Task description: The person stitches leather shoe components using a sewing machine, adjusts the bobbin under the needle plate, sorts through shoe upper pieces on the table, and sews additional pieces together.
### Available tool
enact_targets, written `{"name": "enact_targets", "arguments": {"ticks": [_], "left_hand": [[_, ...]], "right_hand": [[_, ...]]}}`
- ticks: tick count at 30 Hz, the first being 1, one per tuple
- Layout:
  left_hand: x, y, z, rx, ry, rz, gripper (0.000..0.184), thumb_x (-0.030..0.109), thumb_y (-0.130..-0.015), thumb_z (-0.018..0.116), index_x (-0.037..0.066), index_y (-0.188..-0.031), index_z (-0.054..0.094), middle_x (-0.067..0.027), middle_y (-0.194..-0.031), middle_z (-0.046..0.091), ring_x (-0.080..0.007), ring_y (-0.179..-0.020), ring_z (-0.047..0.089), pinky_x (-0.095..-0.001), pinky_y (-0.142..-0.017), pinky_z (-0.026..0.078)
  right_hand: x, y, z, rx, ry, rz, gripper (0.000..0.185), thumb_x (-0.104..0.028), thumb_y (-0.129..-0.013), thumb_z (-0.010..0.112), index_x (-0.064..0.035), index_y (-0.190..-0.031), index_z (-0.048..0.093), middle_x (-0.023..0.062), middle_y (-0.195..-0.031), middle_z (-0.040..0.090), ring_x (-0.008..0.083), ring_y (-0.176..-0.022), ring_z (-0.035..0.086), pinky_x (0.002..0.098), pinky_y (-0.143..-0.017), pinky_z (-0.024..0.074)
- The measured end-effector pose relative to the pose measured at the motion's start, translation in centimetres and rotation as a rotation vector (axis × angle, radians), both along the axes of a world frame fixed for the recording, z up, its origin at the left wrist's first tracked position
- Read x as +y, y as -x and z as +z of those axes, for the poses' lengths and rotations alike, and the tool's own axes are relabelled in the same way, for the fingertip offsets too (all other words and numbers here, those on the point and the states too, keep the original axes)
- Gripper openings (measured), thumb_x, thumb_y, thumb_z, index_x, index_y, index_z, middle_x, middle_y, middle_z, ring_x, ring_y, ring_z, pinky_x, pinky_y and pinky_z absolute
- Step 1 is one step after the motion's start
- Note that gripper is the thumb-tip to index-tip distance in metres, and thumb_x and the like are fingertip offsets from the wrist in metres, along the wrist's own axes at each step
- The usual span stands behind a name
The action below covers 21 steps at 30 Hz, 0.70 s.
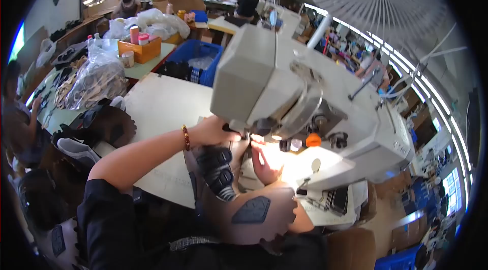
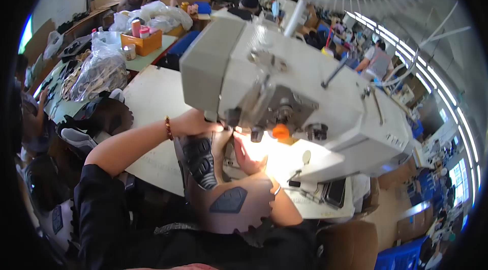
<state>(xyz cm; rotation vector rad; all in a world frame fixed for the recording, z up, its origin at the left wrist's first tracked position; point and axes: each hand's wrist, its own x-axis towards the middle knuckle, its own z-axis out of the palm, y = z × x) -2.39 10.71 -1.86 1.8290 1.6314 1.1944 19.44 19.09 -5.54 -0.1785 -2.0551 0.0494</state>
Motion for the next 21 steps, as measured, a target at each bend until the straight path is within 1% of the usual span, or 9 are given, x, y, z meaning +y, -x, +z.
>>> {"name": "enact_targets", "arguments": {"ticks": [1,2,3,6,9,11,15,18,21], "left_hand": [[-0.3,-0.4,0.3,-0.028,-0.028,-0.007,0.029,0.017,-0.080,0.076,0.003,-0.104,0.069,-0.0097,-0.099,0.071,-0.0199,-0.093,0.065,-0.0337,-0.085,0.050],[-0.6,-0.5,0.9,-0.138,0.040,-0.069,0.028,0.017,-0.081,0.075,0.003,-0.105,0.069,-0.0083,-0.099,0.071,-0.0176,-0.092,0.065,-0.0327,-0.085,0.051],[-1.7,-1.7,2.7,-0.261,0.154,-0.018,0.029,0.007,-0.081,0.072,0.002,-0.108,0.067,-0.0066,-0.101,0.072,-0.0153,-0.097,0.065,-0.0302,-0.088,0.051],[-0.7,-1.1,1.8,-0.264,0.114,-0.079,0.029,0.008,-0.080,0.072,0.002,-0.108,0.067,-0.0076,-0.103,0.071,-0.0151,-0.096,0.065,-0.0296,-0.086,0.051],[-0.1,-0.7,1.6,-0.222,0.107,-0.113,0.030,0.008,-0.080,0.072,0.001,-0.109,0.067,-0.0077,-0.102,0.070,-0.0152,-0.094,0.064,-0.0300,-0.084,0.051],[0.2,-0.5,1.4,-0.123,0.114,-0.077,0.030,0.008,-0.080,0.073,0.000,-0.108,0.067,-0.0077,-0.102,0.070,-0.0153,-0.093,0.064,-0.0301,-0.083,0.051],[0.1,-0.2,1.0,-0.250,0.105,-0.136,0.030,0.009,-0.080,0.074,0.000,-0.108,0.067,-0.0078,-0.100,0.070,-0.0148,-0.091,0.063,-0.0301,-0.082,0.051],[0.0,-0.4,1.2,-0.268,0.140,-0.118,0.029,0.008,-0.080,0.074,0.001,-0.108,0.067,-0.0073,-0.101,0.070,-0.0147,-0.093,0.064,-0.0299,-0.084,0.051],[-0.1,-0.4,1.0,-0.337,0.076,-0.139,0.030,0.007,-0.081,0.074,0.002,-0.109,0.068,-0.0070,-0.105,0.070,-0.0145,-0.096,0.064,-0.0300,-0.085,0.051]], "right_hand": [[-0.2,-0.4,0.0,-0.017,0.046,-0.008,0.017,0.003,-0.081,0.070,-0.0038,-0.097,0.070,0.0105,-0.097,0.073,0.0242,-0.089,0.072,0.0311,-0.077,0.0553],[-0.1,-0.5,0.1,-0.018,0.078,0.026,0.017,0.003,-0.081,0.070,-0.0037,-0.097,0.070,0.0107,-0.098,0.074,0.0240,-0.088,0.072,0.0306,-0.077,0.0552],[0.1,-0.5,-0.3,0.000,0.048,0.024,0.019,-0.002,-0.083,0.070,-0.0063,-0.102,0.070,0.0088,-0.094,0.073,0.0259,-0.076,0.070,0.0320,-0.067,0.0543],[0.3,-0.4,0.4,0.009,-0.001,0.057,0.023,-0.001,-0.079,0.073,-0.0056,-0.101,0.070,0.0090,-0.092,0.073,0.0265,-0.074,0.070,0.0337,-0.066,0.0539],[-0.2,-0.8,0.3,-0.030,0.086,0.067,0.020,0.002,-0.080,0.072,-0.0026,-0.100,0.070,0.0130,-0.102,0.073,0.0263,-0.088,0.071,0.0336,-0.078,0.0553],[0.2,-0.8,0.0,-0.042,0.057,0.066,0.021,0.002,-0.079,0.071,-0.0024,-0.100,0.070,0.0125,-0.101,0.073,0.0271,-0.088,0.071,0.0348,-0.077,0.0556],[0.2,-1.0,0.0,-0.057,0.031,0.042,0.022,0.003,-0.078,0.071,-0.0023,-0.099,0.070,0.0118,-0.097,0.073,0.0274,-0.086,0.071,0.0348,-0.076,0.0555],[0.3,-0.8,0.2,-0.044,0.020,0.053,0.024,0.003,-0.077,0.072,-0.0024,-0.100,0.070,0.0120,-0.097,0.073,0.0275,-0.085,0.071,0.0350,-0.073,0.0553],[0.9,-0.6,-0.3,-0.055,0.039,0.068,0.026,0.003,-0.077,0.072,-0.0034,-0.102,0.069,0.0119,-0.094,0.073,0.0270,-0.080,0.071,0.0346,-0.069,0.0553]]}}
